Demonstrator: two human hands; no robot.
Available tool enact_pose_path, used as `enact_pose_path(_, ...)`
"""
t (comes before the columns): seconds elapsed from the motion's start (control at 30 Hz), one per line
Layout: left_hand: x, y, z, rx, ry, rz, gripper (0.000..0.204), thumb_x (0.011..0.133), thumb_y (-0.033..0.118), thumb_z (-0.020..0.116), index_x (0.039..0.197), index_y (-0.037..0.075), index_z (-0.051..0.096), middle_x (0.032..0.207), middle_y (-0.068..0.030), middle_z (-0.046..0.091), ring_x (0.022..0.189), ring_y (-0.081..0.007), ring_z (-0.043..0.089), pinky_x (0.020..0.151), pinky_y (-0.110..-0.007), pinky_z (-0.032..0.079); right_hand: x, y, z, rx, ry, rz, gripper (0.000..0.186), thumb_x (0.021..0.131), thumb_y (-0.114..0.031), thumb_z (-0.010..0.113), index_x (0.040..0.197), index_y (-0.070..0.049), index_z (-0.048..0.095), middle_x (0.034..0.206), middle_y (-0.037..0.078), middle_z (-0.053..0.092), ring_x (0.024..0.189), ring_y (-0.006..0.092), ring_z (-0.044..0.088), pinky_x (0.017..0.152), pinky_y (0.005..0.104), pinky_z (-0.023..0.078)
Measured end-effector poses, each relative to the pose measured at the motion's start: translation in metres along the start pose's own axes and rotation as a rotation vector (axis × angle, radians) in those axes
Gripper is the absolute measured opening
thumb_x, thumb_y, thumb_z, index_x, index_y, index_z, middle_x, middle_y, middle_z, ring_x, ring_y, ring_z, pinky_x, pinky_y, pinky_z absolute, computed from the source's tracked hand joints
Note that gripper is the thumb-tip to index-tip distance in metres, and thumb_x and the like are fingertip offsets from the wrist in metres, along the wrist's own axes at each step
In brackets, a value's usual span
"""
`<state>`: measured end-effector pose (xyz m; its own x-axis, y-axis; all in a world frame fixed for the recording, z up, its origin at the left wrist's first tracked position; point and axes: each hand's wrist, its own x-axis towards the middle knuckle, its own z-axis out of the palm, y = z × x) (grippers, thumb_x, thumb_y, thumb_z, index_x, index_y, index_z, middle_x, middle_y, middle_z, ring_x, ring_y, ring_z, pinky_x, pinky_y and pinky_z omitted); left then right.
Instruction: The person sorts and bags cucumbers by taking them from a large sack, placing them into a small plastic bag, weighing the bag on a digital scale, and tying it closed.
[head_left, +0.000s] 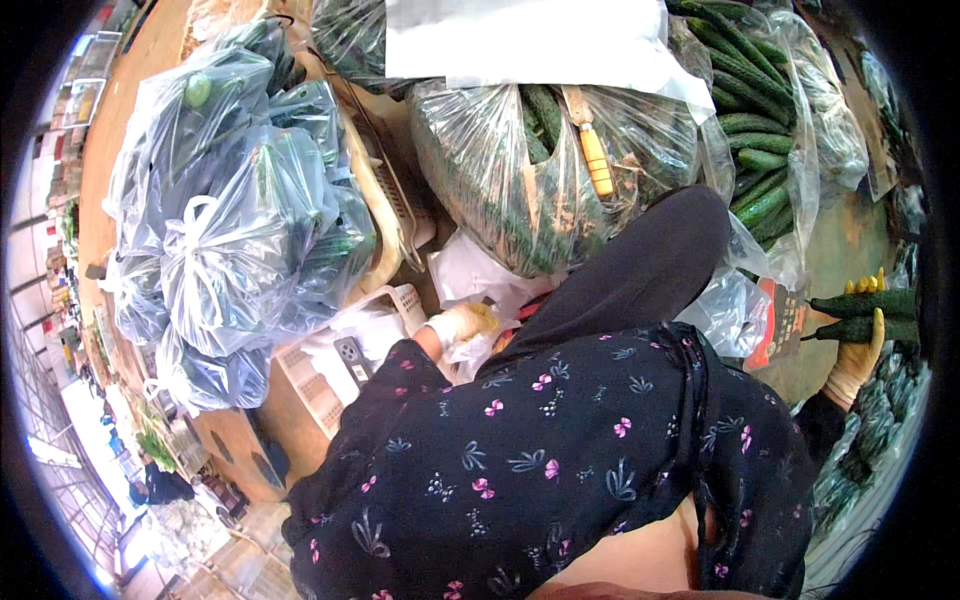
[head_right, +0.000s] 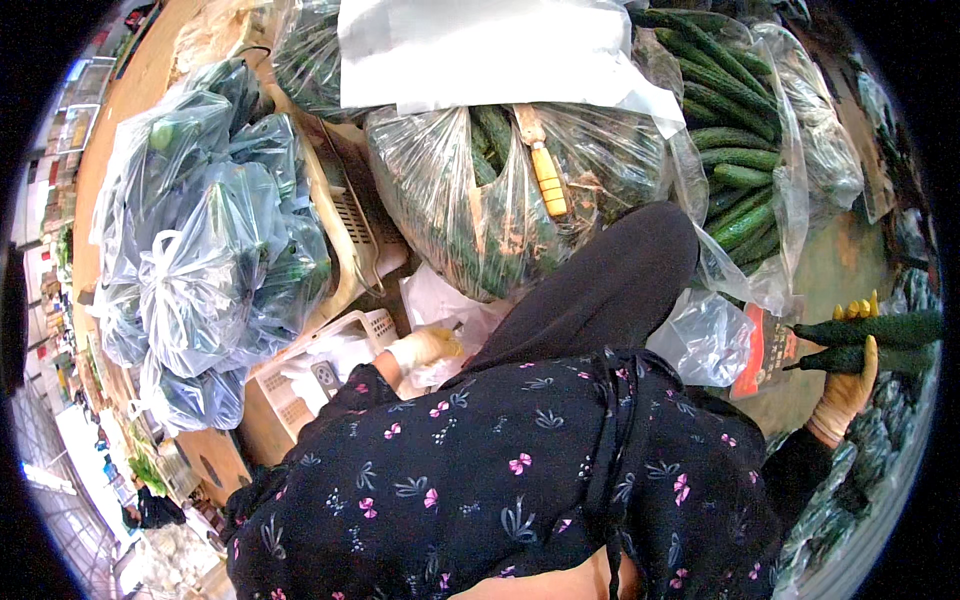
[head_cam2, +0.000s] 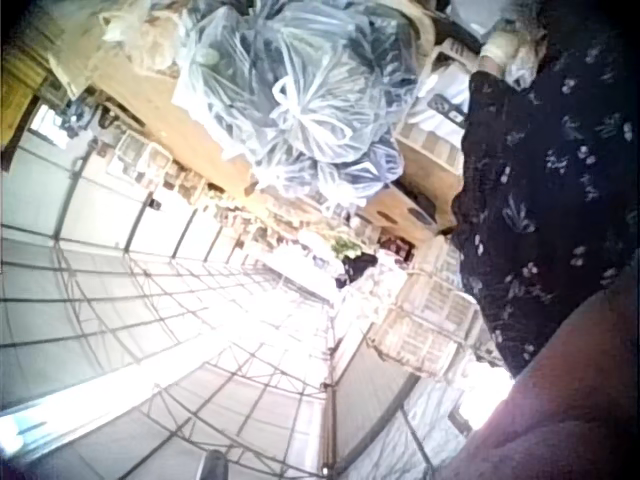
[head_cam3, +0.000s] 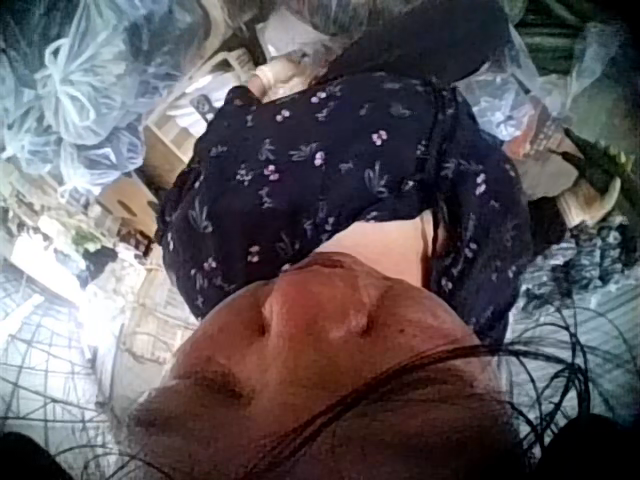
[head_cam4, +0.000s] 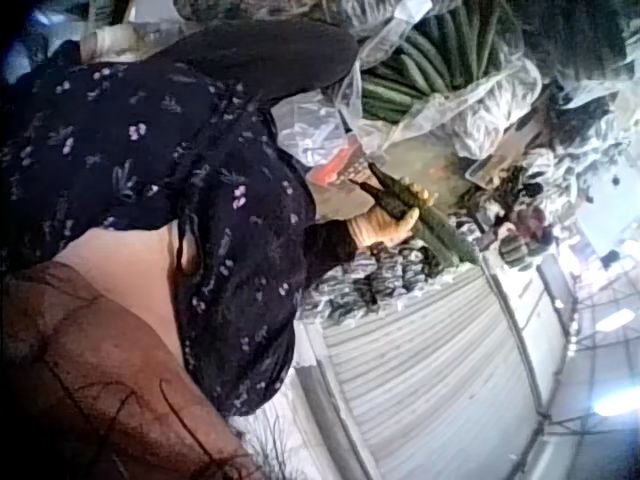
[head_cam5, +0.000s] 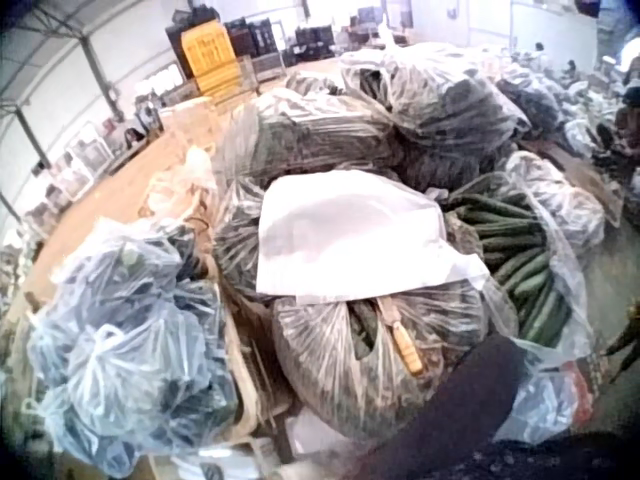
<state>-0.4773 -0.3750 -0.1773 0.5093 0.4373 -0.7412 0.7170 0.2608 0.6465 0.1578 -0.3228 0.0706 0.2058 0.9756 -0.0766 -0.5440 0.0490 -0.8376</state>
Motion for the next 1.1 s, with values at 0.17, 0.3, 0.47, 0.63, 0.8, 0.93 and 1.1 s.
enact_pose_path(0.17,-0.09,0.111,-0.086,-0.332,0.04,0.145,0.021,0.082,0.02,0.062,0.092,0.001,0.064,0.081,-0.0039,0.063,0.078,-0.0107,0.055,0.071,-0.025,0.045,0.006,0.009,-0.006,-0.095,0.0,-0.043,0.052,0.09,-0.011,0.047,0.138,0.0,0.029,0.13,0.015,0.046,0.122,0.0262,0.043,0.11,0.0434,0.023)
enact_pose_path(0.3,-0.139,0.178,-0.12,-0.863,0.406,0.515,0.02,0.078,0.01,0.067,0.094,-0.002,0.065,0.088,-0.0064,0.065,0.083,-0.0141,0.059,0.075,-0.026,0.046,0.004,0.017,0.036,-0.11,-0.058,-0.089,0.057,0.086,-0.011,0.052,0.137,0.001,0.03,0.123,0.014,0.051,0.113,0.026,0.05,0.107,0.0446,0.03)
enact_pose_path(0.47,-0.126,0.299,-0.127,-1.024,0.524,0.934,0.03,0.082,0.009,0.063,0.11,-0.001,0.057,0.101,-0.0074,0.062,0.087,-0.0145,0.059,0.078,-0.027,0.048,-0.018,0.025,0.092,-0.092,-0.087,-0.144,0.064,0.084,-0.016,0.056,0.138,0.001,0.027,0.115,0.011,0.052,0.109,0.0219,0.05,0.104,0.0398,0.033)
enact_pose_path(0.63,-0.068,0.386,-0.122,-0.64,0.33,0.973,0.023,0.081,0.015,0.067,0.099,0.003,0.062,0.085,-0.0016,0.061,0.079,-0.0105,0.057,0.072,-0.023,0.044,-0.044,0.016,0.116,-0.133,-0.086,-0.174,0.067,0.077,-0.021,0.06,0.134,0.003,0.034,0.116,0.013,0.054,0.104,0.0222,0.054,0.098,0.0383,0.04)
enact_pose_path(0.8,-0.024,0.485,-0.086,-0.204,0.154,0.845,0.02,0.085,0.027,0.063,0.082,0.007,0.063,0.066,0.0041,0.054,0.057,-0.0045,0.046,0.052,-0.021,0.036,-0.054,0.016,0.132,-0.128,-0.185,-0.167,0.067,0.071,-0.017,0.065,0.13,0.004,0.041,0.119,0.016,0.054,0.099,0.0234,0.058,0.092,0.0374,0.045)
enact_pose_path(0.93,0.031,0.535,-0.057,-0.051,-0.163,0.869,0.023,0.088,0.03,0.061,0.085,0.007,0.063,0.064,0.005,0.052,0.054,-0.0042,0.044,0.049,-0.021,0.035,-0.047,0.035,0.135,-0.012,-0.136,-0.109,0.057,0.069,-0.013,0.068,0.122,0.0,0.048,0.107,0.011,0.059,0.095,0.0221,0.059,0.084,0.0328,0.047)
enact_pose_path(1.1,0.05,0.566,-0.063,-0.215,-0.129,0.959,0.029,0.092,0.028,0.053,0.109,0.005,0.058,0.085,-0.0016,0.062,0.069,-0.0078,0.055,0.063,-0.022,0.045,-0.035,0.028,0.107,0.016,-0.012,-0.104,0.036,0.074,-0.013,0.064,0.106,0.002,0.057,0.091,0.013,0.063,0.084,0.024,0.061,0.08,0.0362,0.049)
